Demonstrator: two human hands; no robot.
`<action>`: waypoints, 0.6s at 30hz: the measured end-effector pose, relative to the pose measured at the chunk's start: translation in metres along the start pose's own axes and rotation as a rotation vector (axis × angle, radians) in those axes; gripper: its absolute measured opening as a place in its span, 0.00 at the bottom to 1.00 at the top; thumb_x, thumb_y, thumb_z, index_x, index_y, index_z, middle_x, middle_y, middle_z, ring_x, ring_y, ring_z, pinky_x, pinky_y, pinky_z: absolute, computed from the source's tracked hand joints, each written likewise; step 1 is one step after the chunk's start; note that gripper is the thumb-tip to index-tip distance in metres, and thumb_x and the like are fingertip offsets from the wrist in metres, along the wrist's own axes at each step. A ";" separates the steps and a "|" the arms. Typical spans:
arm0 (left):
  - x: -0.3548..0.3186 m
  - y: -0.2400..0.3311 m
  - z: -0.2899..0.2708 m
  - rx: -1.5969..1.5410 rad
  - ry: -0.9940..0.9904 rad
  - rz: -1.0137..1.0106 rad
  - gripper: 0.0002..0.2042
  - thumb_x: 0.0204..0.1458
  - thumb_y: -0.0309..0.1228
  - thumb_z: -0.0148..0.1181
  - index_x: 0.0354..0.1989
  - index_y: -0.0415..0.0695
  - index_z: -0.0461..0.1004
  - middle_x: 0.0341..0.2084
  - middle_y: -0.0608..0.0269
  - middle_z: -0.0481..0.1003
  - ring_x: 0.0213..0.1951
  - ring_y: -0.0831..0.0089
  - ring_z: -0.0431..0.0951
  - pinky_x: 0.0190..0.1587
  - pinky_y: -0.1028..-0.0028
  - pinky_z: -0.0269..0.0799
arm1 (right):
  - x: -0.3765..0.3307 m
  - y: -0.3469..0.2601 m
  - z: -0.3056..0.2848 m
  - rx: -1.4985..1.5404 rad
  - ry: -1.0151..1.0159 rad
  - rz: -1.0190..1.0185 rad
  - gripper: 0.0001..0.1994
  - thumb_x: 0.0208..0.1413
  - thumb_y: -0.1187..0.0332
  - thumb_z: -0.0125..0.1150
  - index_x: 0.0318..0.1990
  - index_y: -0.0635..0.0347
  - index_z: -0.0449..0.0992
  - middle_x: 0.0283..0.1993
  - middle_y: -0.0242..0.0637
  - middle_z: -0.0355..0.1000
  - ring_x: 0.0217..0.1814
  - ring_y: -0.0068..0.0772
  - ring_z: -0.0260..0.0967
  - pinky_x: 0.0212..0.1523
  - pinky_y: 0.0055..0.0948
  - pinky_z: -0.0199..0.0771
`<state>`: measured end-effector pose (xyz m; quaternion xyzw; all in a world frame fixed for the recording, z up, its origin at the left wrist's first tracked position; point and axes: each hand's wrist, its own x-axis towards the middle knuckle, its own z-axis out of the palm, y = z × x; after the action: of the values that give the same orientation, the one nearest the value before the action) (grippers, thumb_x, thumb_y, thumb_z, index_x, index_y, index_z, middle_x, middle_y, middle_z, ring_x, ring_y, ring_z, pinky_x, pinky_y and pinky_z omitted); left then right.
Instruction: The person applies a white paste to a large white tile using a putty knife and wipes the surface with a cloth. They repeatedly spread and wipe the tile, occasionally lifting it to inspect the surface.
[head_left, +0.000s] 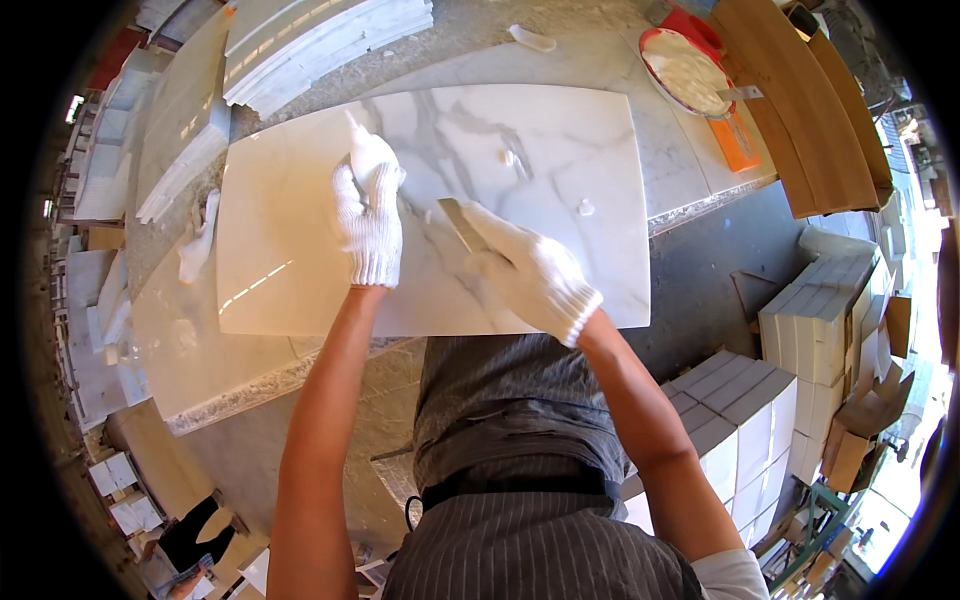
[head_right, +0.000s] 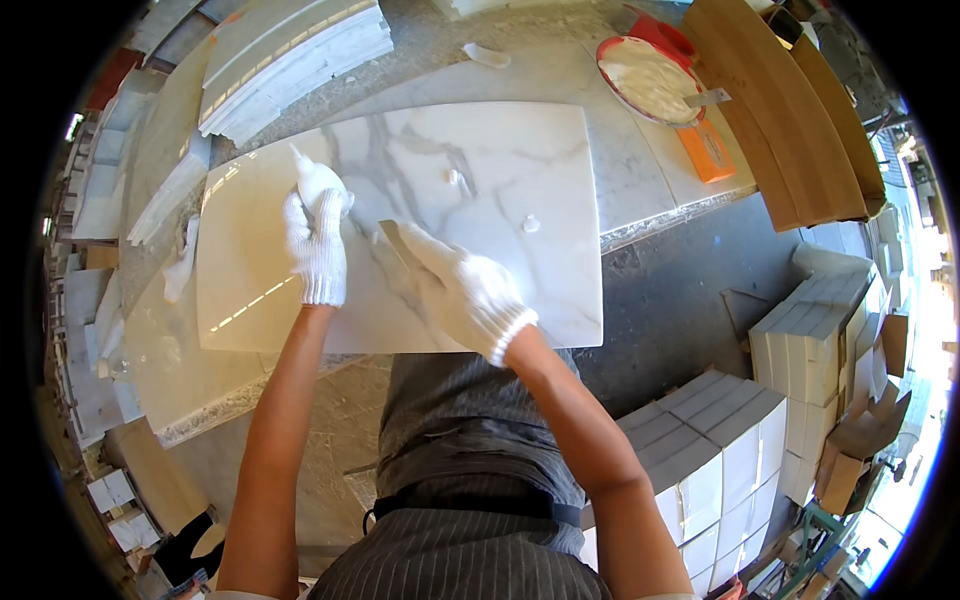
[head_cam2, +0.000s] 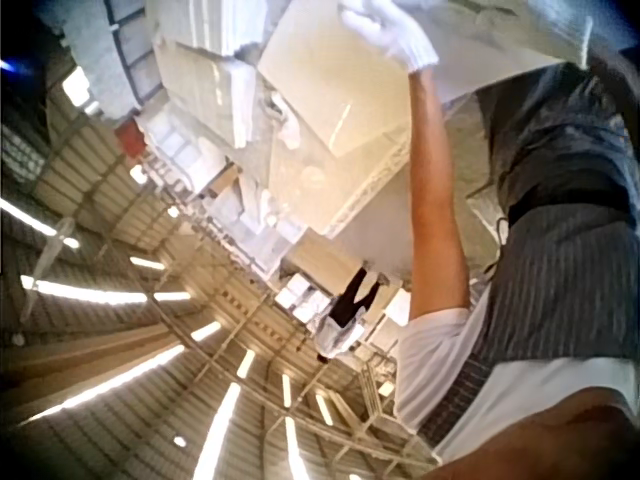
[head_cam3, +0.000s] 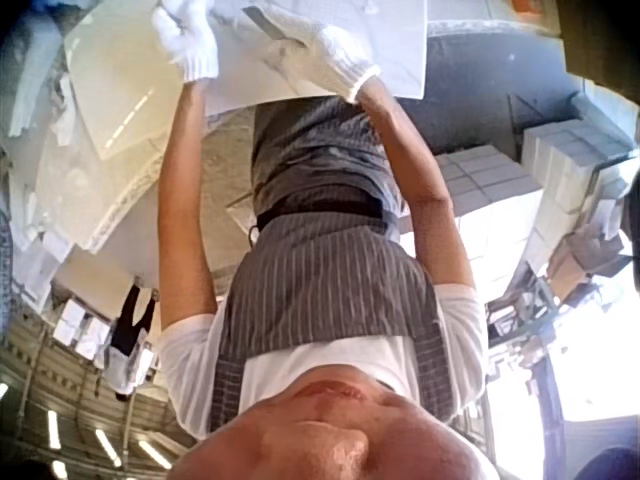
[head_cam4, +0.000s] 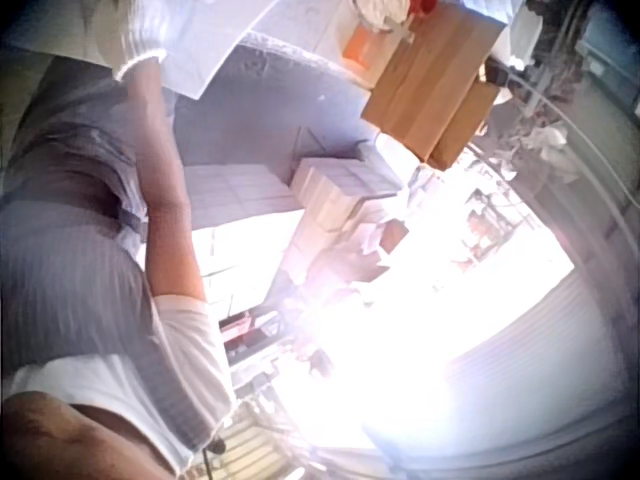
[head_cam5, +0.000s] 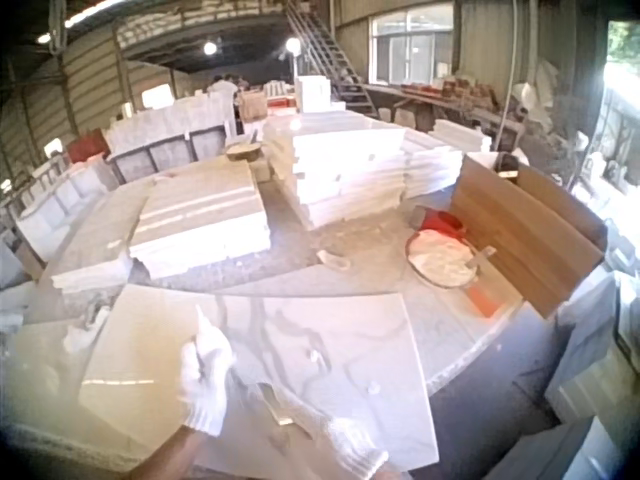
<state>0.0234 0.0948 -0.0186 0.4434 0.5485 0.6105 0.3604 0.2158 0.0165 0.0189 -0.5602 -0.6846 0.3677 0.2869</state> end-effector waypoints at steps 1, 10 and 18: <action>0.001 0.000 0.000 -0.015 0.002 -0.013 0.20 0.59 0.30 0.61 0.56 0.36 0.66 0.45 0.58 0.74 0.43 0.71 0.78 0.50 0.71 0.75 | -0.011 0.001 -0.007 0.119 0.016 -0.004 0.27 0.61 0.69 0.55 0.68 0.52 0.64 0.39 0.47 0.77 0.38 0.37 0.75 0.41 0.32 0.74; 0.001 0.000 -0.004 0.025 0.003 -0.003 0.20 0.59 0.32 0.62 0.56 0.37 0.67 0.45 0.59 0.74 0.45 0.72 0.76 0.50 0.71 0.73 | -0.045 0.060 -0.083 0.420 0.487 0.280 0.10 0.60 0.70 0.59 0.47 0.62 0.79 0.37 0.34 0.76 0.35 0.19 0.71 0.38 0.23 0.72; 0.005 0.000 -0.006 -0.005 0.037 -0.005 0.20 0.59 0.34 0.63 0.55 0.37 0.69 0.44 0.61 0.75 0.46 0.74 0.74 0.51 0.71 0.71 | -0.032 -0.004 0.004 0.516 -0.388 0.092 0.21 0.63 0.63 0.60 0.61 0.58 0.69 0.62 0.35 0.69 0.59 0.31 0.68 0.61 0.33 0.68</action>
<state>0.0159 0.0968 -0.0175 0.4298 0.5548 0.6189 0.3529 0.2171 -0.0157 0.0203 -0.4191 -0.5847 0.6414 0.2667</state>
